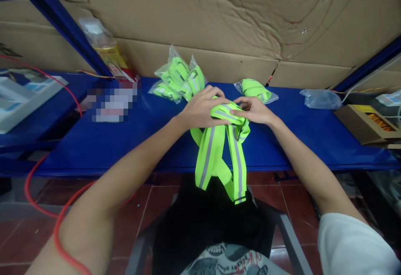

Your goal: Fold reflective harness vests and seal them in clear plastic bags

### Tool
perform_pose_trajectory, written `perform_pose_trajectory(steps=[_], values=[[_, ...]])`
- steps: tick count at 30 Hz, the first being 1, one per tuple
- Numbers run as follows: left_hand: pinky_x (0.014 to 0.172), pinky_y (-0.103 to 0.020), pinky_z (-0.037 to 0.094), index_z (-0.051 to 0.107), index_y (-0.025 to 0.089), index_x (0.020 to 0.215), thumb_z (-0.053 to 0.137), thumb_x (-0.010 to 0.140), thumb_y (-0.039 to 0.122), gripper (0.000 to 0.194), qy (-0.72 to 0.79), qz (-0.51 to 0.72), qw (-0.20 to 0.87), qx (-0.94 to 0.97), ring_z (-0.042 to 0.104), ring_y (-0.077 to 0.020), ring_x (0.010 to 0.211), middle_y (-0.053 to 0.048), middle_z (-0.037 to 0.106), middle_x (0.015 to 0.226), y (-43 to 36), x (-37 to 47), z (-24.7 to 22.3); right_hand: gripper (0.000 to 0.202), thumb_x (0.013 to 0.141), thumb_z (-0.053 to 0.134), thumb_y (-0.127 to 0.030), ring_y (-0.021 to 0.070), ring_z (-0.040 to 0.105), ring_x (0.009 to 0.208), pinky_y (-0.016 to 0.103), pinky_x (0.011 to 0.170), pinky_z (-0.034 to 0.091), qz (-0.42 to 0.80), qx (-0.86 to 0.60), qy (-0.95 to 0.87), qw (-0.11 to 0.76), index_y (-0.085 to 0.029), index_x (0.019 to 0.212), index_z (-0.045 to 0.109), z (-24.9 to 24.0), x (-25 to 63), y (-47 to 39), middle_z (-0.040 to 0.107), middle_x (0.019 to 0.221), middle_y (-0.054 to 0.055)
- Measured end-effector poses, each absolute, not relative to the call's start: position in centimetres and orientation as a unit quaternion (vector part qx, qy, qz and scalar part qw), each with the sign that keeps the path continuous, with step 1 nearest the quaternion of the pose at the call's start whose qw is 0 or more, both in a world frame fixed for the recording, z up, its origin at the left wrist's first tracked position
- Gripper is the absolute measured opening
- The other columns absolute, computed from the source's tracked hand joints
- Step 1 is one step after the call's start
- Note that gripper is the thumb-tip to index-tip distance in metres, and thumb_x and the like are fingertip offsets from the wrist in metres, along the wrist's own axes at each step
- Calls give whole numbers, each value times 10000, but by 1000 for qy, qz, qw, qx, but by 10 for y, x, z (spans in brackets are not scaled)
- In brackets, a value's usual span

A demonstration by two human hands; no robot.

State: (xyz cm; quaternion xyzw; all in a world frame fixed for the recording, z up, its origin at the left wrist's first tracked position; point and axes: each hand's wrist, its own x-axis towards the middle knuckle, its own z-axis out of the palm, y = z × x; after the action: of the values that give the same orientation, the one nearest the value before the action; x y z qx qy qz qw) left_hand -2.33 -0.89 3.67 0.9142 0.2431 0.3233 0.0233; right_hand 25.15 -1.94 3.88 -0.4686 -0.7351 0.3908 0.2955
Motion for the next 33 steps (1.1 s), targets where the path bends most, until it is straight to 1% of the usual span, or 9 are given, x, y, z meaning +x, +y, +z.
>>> perform_pose_trajectory(steps=[2,4,8,12,15,19,23,31,33], values=[[1098,-513,533,721,230,1450,864,855,699,772,262,257,44,929,669,-369,1259,-158,726,1355,-9,-23,36,665,741,982,-631,174,625,709,314,642,486,412,-464,-732,282,-176,1183,784,41,252,-20,738,799,15],[1072,-496,543,712,224,1461,881,819,695,814,304,215,86,924,685,-378,1264,-150,747,1347,-7,-23,34,688,710,1012,-583,209,706,855,343,762,571,439,-440,-739,261,-193,1227,779,46,254,-21,804,979,51],[913,-400,556,795,229,1249,885,793,638,619,364,225,190,883,758,-325,1079,-87,823,1145,-4,-24,33,765,645,1064,-475,256,744,1105,386,967,619,461,-388,-770,211,-240,1316,781,57,256,-27,818,1252,63],[821,-363,558,793,189,944,735,930,613,428,345,329,338,811,762,-252,877,-87,817,920,-2,-23,33,809,685,1044,-465,218,742,937,352,836,630,501,-380,-757,178,-237,1409,765,62,257,-31,836,1078,33],[851,-358,604,779,177,903,689,966,561,400,326,387,468,724,782,-232,859,-100,818,884,4,-20,30,632,692,1032,-483,188,731,849,328,807,608,543,-387,-731,146,-195,1223,844,63,261,-30,846,1009,38],[990,-341,615,756,193,824,783,903,485,304,330,474,445,684,795,-247,1063,-94,848,1001,17,-20,26,453,723,1003,-539,145,636,720,287,705,507,511,-409,-747,112,-168,959,895,64,273,-23,790,820,8],[819,-346,662,749,198,938,779,917,622,426,362,525,503,584,809,-251,903,-100,844,954,19,-23,30,484,745,972,-609,110,516,641,270,628,376,477,-439,-752,117,-162,919,902,65,287,-15,689,692,-27],[712,-425,688,699,186,894,569,1016,692,537,313,447,592,593,840,-312,833,-105,801,813,-11,-25,69,600,720,967,-742,106,529,585,262,563,404,599,-362,-710,85,-153,743,852,78,292,-30,719,657,28],[686,-420,683,732,176,919,571,1003,705,559,310,417,598,611,841,-319,834,-119,812,849,-9,-26,65,596,719,971,-746,121,571,613,263,569,441,595,-381,-701,99,-162,782,867,77,292,-30,758,710,44]])
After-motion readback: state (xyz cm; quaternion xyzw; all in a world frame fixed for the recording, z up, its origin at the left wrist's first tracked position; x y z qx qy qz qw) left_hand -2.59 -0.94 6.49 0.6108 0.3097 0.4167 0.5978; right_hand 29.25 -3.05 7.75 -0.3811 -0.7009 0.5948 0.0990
